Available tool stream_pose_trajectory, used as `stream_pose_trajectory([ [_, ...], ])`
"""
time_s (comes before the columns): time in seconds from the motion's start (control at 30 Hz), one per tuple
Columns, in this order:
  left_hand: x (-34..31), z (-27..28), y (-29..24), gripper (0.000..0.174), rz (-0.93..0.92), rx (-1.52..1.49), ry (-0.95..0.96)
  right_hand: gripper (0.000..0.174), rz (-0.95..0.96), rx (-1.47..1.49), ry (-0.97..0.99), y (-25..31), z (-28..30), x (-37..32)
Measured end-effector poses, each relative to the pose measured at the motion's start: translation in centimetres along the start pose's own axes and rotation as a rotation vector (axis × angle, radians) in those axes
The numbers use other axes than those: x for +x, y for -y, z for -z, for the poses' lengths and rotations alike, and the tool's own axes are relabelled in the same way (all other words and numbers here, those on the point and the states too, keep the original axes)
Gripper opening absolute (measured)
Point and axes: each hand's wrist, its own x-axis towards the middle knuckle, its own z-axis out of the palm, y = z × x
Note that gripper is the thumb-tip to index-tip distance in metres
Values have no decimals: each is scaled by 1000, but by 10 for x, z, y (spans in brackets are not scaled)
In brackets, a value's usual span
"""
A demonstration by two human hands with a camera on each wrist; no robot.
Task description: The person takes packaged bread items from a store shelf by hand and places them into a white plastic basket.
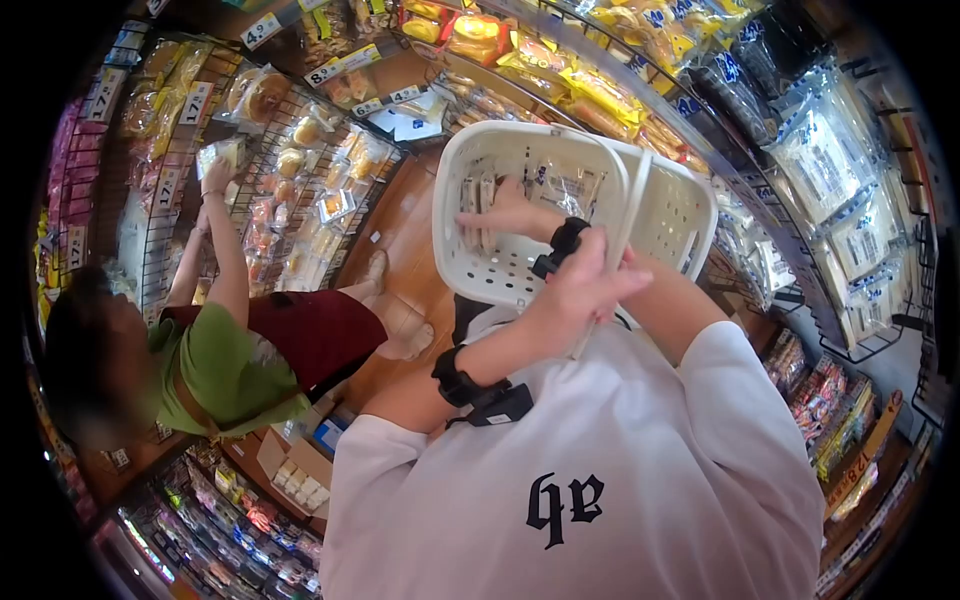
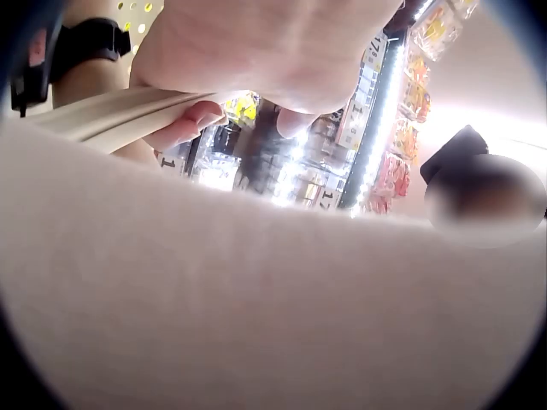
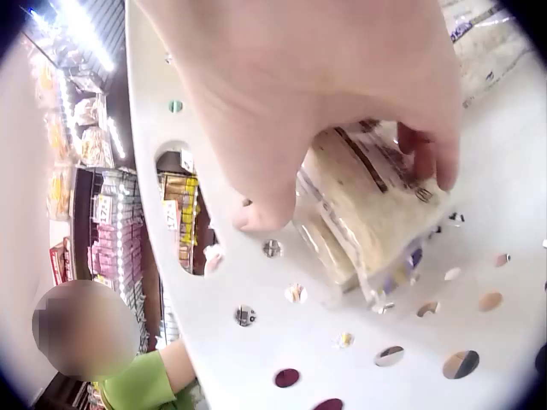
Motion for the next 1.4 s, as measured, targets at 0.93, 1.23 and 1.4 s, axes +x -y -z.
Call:
stream_pose_trajectory([
  [0.93,2,21,7,28,-29,-297,-304,54,35,371,-414,-14,134,-247],
  [1.23,6,31,5,30,-17,-351,-333,47,244,1164,-944,-33,279,-383],
  [1.4,6,37,-1,30,-23,-356,-304,37,154,1347,-707,-13,323,-359],
])
